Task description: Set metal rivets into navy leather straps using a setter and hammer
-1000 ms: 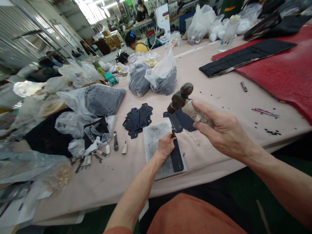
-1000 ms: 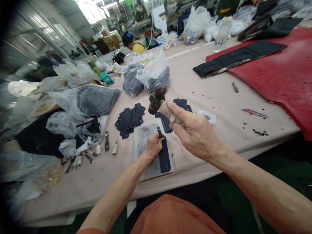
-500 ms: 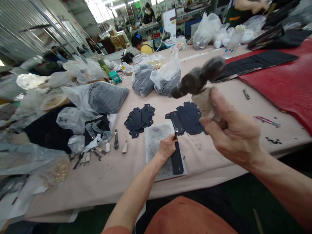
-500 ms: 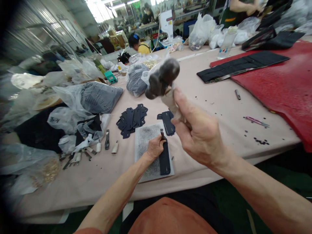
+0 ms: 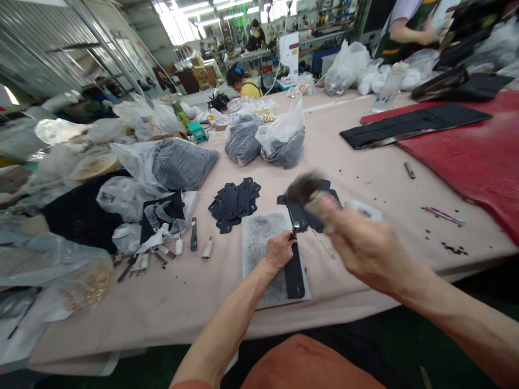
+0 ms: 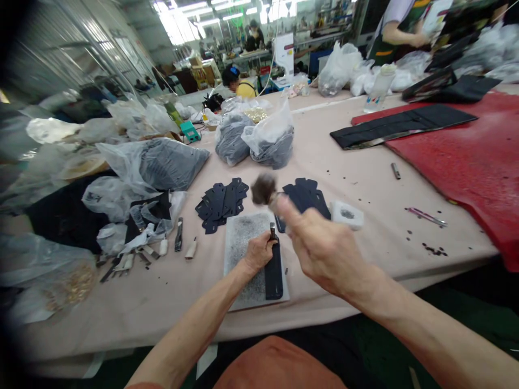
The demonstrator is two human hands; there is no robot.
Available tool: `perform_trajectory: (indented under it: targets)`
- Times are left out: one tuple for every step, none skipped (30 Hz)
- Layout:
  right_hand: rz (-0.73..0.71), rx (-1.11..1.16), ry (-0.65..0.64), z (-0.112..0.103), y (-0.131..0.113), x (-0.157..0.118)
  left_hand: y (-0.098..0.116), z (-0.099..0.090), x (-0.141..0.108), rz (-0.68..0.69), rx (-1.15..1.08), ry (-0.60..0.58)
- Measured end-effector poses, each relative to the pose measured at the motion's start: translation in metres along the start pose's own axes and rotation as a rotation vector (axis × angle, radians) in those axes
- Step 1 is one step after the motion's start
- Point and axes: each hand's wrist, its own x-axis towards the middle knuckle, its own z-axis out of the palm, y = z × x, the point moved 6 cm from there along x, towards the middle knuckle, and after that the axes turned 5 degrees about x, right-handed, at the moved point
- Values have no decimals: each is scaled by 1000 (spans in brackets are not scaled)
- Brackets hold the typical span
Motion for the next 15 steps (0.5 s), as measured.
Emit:
perform_trajectory:
  targets:
    - [-20, -53, -123, 19, 5, -10, 1, 1, 0, 18, 1, -1]
    - [-26, -80, -253, 35, 12, -21, 2, 3, 0, 28, 0, 2]
    - [-9, -75, -344, 46, 18, -32, 1, 4, 0, 26, -7, 10]
    - [34, -40, -380, 50, 24, -40, -1, 4, -1, 15, -20, 25]
    - [83, 22, -364, 47, 28, -45, -4, 5, -1, -3, -39, 43]
    - [141, 99, -306, 39, 31, -47, -6, 5, -2, -20, -60, 58]
    - [204, 182, -230, 28, 33, -48, -8, 5, -3, -33, -80, 70]
    - [270, 256, -152, 17, 36, -48, -10, 5, -3, -41, -96, 72]
    - [336, 316, -83, 7, 40, -47, -12, 5, -3, -48, -106, 69]
    - [404, 366, -25, 0, 45, -48, -13, 5, -4, -60, -114, 62]
    - [474, 416, 22, -2, 53, -50, -14, 4, -4, -77, -122, 54]
    - [545, 477, 58, -1, 62, -55, -16, 4, -4, -95, -133, 46]
    - [623, 554, 81, 6, 74, -63, -17, 4, -3, -114, -150, 39]
    - [708, 637, 97, 17, 87, -74, -18, 4, -3, -131, -174, 33]
    - [793, 716, 104, 31, 101, -89, -19, 4, -3, -143, -205, 26]
